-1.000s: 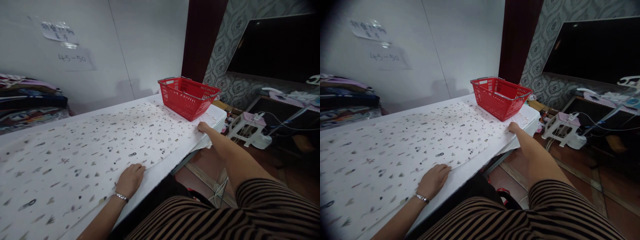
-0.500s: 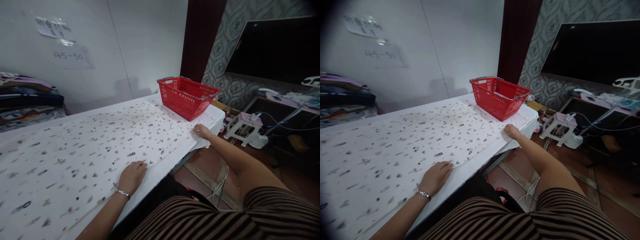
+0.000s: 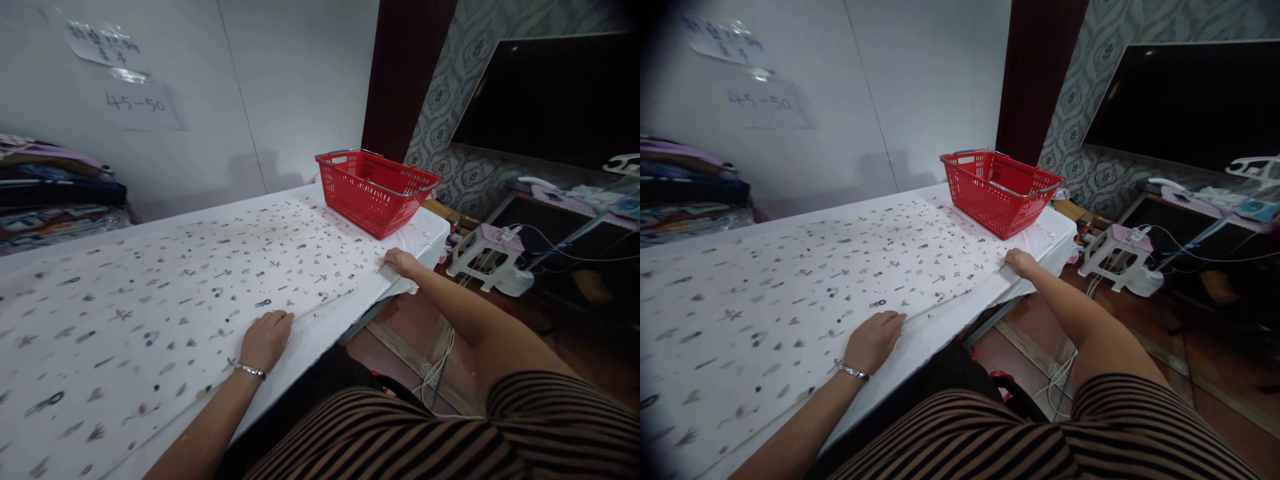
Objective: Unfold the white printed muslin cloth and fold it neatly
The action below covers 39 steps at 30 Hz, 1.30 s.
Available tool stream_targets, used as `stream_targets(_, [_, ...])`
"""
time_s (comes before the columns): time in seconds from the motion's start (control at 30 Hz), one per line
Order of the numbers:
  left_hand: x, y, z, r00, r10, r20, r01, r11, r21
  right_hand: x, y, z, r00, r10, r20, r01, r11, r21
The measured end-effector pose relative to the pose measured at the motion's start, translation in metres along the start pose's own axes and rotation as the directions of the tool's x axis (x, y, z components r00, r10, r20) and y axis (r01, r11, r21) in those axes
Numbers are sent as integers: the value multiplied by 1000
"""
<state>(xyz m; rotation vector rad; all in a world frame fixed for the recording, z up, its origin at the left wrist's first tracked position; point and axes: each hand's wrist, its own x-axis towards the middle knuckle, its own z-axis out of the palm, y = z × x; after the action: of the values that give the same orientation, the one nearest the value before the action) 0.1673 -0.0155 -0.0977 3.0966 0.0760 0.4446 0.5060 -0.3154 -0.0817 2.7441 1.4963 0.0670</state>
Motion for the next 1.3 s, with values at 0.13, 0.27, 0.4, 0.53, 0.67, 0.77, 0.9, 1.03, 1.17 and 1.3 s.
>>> stream_targets(0.13, [-1,2,0,1000,17,16,-18,998,58,-6,-4,-1,1000,-6,23,7,999,-36])
stream_targets(0.27, [-3,5,1,997,52,53,-56,995,78,-7,-6,-5,999,-14,41,16,998,-54])
stream_targets(0.4, [0,8,-3,998,-4,63,-2,995,96,-7,-13,-9,999,-36,29,38,997,-63])
stream_targets(0.53, [0,13,-8,992,-6,129,3,1000,20,-1,-38,-4,979,-141,-150,145,989,15])
stream_targets(0.67, [-5,13,-10,987,24,158,-13,998,-69,16,-83,6,914,-239,-328,317,926,207])
stream_targets(0.77, [-10,10,-12,980,-10,197,25,997,-76,39,-123,8,893,-261,-367,398,839,371])
stream_targets(0.9, [-19,8,-12,980,-38,197,49,997,-53,75,-178,4,888,-333,-318,455,738,498])
stream_targets(1.03, [-33,5,-12,985,-70,160,78,996,-50,109,-223,0,865,-418,-277,499,668,552])
stream_targets(1.17, [-46,-3,-16,982,-96,161,108,992,-69,146,-250,3,868,-436,-237,488,660,571])
stream_targets(1.3, [-55,-11,-17,985,-91,148,103,992,-73,186,-267,6,901,-403,-159,423,736,529])
